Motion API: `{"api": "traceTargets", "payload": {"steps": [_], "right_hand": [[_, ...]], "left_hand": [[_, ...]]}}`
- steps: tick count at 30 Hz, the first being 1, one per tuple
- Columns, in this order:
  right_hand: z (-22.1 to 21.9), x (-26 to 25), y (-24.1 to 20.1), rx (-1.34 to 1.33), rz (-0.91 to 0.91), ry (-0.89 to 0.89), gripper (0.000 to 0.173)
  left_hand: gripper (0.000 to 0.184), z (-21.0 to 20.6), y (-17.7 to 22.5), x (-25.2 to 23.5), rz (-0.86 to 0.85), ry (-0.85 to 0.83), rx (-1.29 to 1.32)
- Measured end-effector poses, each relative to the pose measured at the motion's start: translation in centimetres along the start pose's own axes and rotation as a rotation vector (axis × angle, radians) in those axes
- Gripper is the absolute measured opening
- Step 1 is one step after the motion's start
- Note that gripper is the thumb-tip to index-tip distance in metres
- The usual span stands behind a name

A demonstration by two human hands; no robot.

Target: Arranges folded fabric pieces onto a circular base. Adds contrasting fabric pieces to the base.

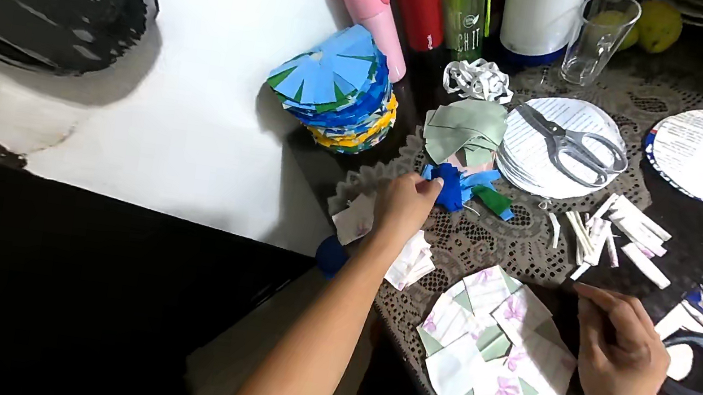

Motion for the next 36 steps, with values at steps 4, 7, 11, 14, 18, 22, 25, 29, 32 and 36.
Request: {"api": "traceTargets", "payload": {"steps": [4,7,11,14,18,22,25,29,32,36], "right_hand": [[-0.5,0.1,-0.1,0.058,0.012,-0.044,0.025],[-0.8,0.3,-0.1,0.077,0.022,-0.072,0.026],[-0.9,0.2,0.0,0.067,0.018,-0.072,0.026],[-0.9,0.2,0.1,0.066,0.012,-0.072,0.025],[-0.9,0.1,0.1,0.072,0.009,-0.076,0.026],[-0.9,0.2,0.1,0.074,0.006,-0.079,0.026],[-0.8,0.2,0.2,0.074,0.006,-0.076,0.026],[-0.8,0.2,0.2,0.068,0.005,-0.077,0.026],[-0.8,0.1,0.3,0.068,0.003,-0.074,0.026],[-0.7,0.1,0.5,0.069,-0.011,-0.077,0.026]], "left_hand": [[0.021,-0.8,0.6,-0.8,-0.063,-0.001,0.079],[0.02,0.3,0.1,-0.7,-0.103,-0.058,0.172],[0.018,3.1,-2.1,-0.5,-0.05,-0.081,0.161],[0.022,4.6,-3.4,-1.0,-0.05,-0.025,-0.063],[0.025,3.9,-1.0,-0.6,-0.239,0.002,-0.29],[0.015,2.2,1.3,-0.1,-0.298,-0.041,-0.26],[0.023,1.5,1.3,-0.9,-0.297,-0.065,-0.238],[0.033,0.2,1.2,-3.4,-0.365,-0.134,-0.228],[0.028,-0.1,0.9,-5.1,-0.312,-0.18,-0.221],[0.023,0.1,1.3,-5.8,-0.294,-0.228,-0.235]]}}
Point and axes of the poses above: each hand's wrist, its own x-axis away from the middle knuckle, its own z-axis out of the back of the hand, y = z × x, the point moved 8 cm from there along -x, towards the middle knuckle, and after that the axes turned 8 degrees about -z, right-handed, at the moved point
